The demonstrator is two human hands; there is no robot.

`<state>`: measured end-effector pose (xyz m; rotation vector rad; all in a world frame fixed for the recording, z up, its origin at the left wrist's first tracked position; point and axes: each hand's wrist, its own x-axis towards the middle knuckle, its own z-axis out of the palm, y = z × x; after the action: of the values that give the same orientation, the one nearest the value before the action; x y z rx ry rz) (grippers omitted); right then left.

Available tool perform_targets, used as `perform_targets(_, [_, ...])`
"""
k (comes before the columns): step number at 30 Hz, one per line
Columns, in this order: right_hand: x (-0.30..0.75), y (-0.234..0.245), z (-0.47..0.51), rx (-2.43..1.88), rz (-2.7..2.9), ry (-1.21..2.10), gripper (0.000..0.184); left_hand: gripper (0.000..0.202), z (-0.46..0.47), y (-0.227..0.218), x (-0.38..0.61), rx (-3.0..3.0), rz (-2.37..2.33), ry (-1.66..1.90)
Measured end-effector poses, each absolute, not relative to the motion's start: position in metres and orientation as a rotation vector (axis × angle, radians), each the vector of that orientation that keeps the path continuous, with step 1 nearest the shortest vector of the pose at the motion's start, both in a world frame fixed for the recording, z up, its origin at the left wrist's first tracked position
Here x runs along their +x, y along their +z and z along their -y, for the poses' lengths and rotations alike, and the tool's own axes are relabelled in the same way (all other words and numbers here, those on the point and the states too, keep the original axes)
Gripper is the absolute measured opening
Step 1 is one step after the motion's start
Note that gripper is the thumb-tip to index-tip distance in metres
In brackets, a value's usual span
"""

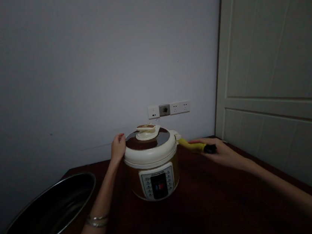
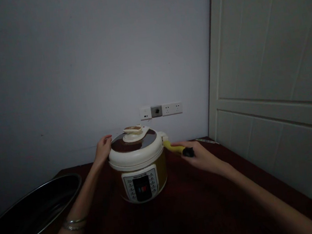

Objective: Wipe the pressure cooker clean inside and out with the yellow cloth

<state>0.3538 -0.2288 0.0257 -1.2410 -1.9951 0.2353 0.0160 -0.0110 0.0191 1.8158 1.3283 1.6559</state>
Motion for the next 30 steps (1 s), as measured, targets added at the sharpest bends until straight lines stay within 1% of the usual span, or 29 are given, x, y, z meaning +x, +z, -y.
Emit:
perform_targets(3, [0.368, -0.021, 0.249, -1.443, 2.050, 0.219, 0.050, 0.034, 0.011, 0.034, 0.012, 1.964, -1.368, 1.616])
perform_targets(8, [0.371, -0.092, 0.283, -1.671, 2.213, 0.335, 0.066, 0.029, 0.007, 0.074, -0.003, 2.201, -1.465, 1.439])
perform_targets(11, [0.367, -0.112, 0.303, -1.777, 2.243, 0.455, 0.068, 0.024, 0.003, 0.087, -0.015, 2.333, -1.555, 1.263])
perform_targets(13, [0.366, -0.116, 0.313, -1.847, 2.212, 0.585, 0.070, 0.019, 0.000, 0.084, -0.022, 2.378, -1.597, 1.223])
perform_targets(16, [0.366, -0.110, 0.320, -1.874, 2.169, 0.772, 0.084, 0.012, -0.004, 0.070, -0.028, 2.269, -1.594, 1.162])
perform_targets(17, [0.367, -0.106, 0.320, -1.861, 2.157, 0.816, 0.085, 0.015, -0.004, 0.065, -0.029, 2.211, -1.583, 1.119])
perform_targets(19, [0.367, -0.096, 0.314, -1.823, 2.114, 0.838, 0.078, 0.024, -0.005, 0.056, -0.033, 2.115, -1.566, 1.021])
perform_targets(21, [0.367, -0.079, 0.304, -1.771, 2.048, 0.757, 0.067, 0.029, -0.003, 0.052, -0.038, 2.058, -1.559, 0.937])
perform_targets(23, [0.366, -0.055, 0.288, -1.691, 2.011, 0.633, 0.061, 0.033, 0.001, 0.050, -0.045, 1.952, -1.523, 0.860])
perform_targets(27, [0.365, 0.005, 0.242, -1.559, 2.031, 0.417, 0.064, 0.051, 0.006, 0.046, -0.059, 1.635, -1.287, 0.676])
perform_targets(30, [0.367, 0.036, 0.195, -1.609, 2.048, 0.229, 0.070, 0.057, 0.007, 0.039, -0.060, 1.527, -1.157, 0.604])
